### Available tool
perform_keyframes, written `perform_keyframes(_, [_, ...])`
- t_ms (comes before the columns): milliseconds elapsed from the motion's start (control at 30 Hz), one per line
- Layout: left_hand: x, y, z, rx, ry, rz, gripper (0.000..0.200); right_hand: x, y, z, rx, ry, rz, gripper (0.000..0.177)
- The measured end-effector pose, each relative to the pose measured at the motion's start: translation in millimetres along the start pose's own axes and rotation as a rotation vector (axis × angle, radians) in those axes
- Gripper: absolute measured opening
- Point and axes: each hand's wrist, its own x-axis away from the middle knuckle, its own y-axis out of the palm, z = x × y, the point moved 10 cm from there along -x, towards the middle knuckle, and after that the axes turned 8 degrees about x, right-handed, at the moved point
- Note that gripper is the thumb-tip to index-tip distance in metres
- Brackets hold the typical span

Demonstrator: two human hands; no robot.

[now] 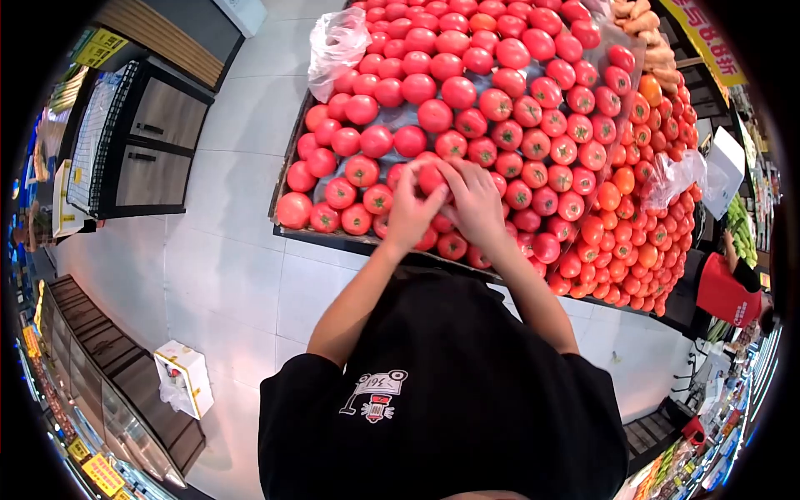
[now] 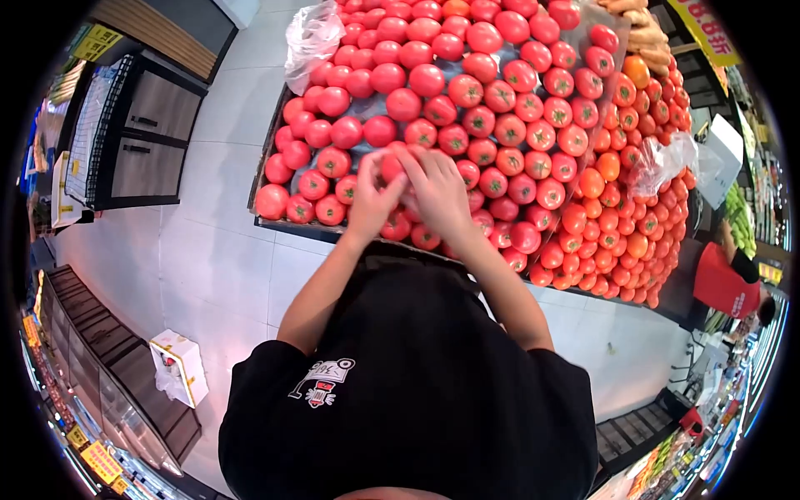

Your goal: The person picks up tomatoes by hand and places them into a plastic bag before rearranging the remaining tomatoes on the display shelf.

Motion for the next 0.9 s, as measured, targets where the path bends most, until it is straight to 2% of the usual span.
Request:
perform_keyframes(100, [-53, -38, 37, -0.066, 0.092, 0.032, 0.052, -72, 23, -7, 0.001, -0.065, -0.023, 0.077])
perform_keyframes(133, [-76, -58, 32, -0.123, 0.130, 0.049, 0.052, -93, 33, -8, 0.013, -0.067, -0.045, 0.078])
perform_keyframes(200, [-105, -81, 41, -0.264, 0.026, 0.058, 0.047, -126, 55, -3, 0.066, -0.081, -0.070, 0.076])
perform_keyframes(233, [-116, -92, 53, -0.463, 0.134, 0.147, 0.047, -139, 67, 0, 0.092, -0.086, -0.085, 0.075])
perform_keyframes(333, [-150, -118, 22, -0.508, 0.004, 0.146, 0.052, -160, 109, 16, 0.165, -0.080, -0.220, 0.071])
perform_keyframes(367, [-158, -124, 12, -0.554, 0.051, 0.149, 0.051, -165, 128, 18, 0.258, -0.115, -0.252, 0.070])
perform_keyframes(400, [-157, -120, 18, -0.609, 0.097, 0.152, 0.050, -167, 129, 15, 0.288, -0.123, -0.250, 0.070])
perform_keyframes(467, [-157, -122, 13, -0.624, 0.031, 0.170, 0.047, -168, 126, 13, 0.308, -0.134, -0.230, 0.069])
perform_keyframes(567, [-152, -120, 7, -0.658, -0.019, 0.173, 0.043, -165, 129, 9, 0.353, -0.240, -0.281, 0.041])
perform_keyframes(667, [-145, -109, 11, -0.844, 0.024, 0.151, 0.041, -159, 130, 5, 0.504, -0.313, -0.238, 0.030])
perform_keyframes(700, [-144, -102, 20, -0.966, 0.137, 0.144, 0.042, -159, 131, 3, 0.525, -0.328, -0.231, 0.027])
perform_keyframes(800, [-146, -100, 9, -1.070, 0.027, 0.096, 0.043, -157, 128, -4, 0.566, -0.354, -0.177, 0.028])
perform_keyframes(833, [-146, -98, 7, -1.056, 0.086, 0.063, 0.044, -157, 130, 0, 0.543, -0.336, -0.250, 0.027])
perform_keyframes(900, [-143, -97, 12, -1.046, 0.173, 0.065, 0.045, -160, 129, 2, 0.498, -0.343, -0.232, 0.023])
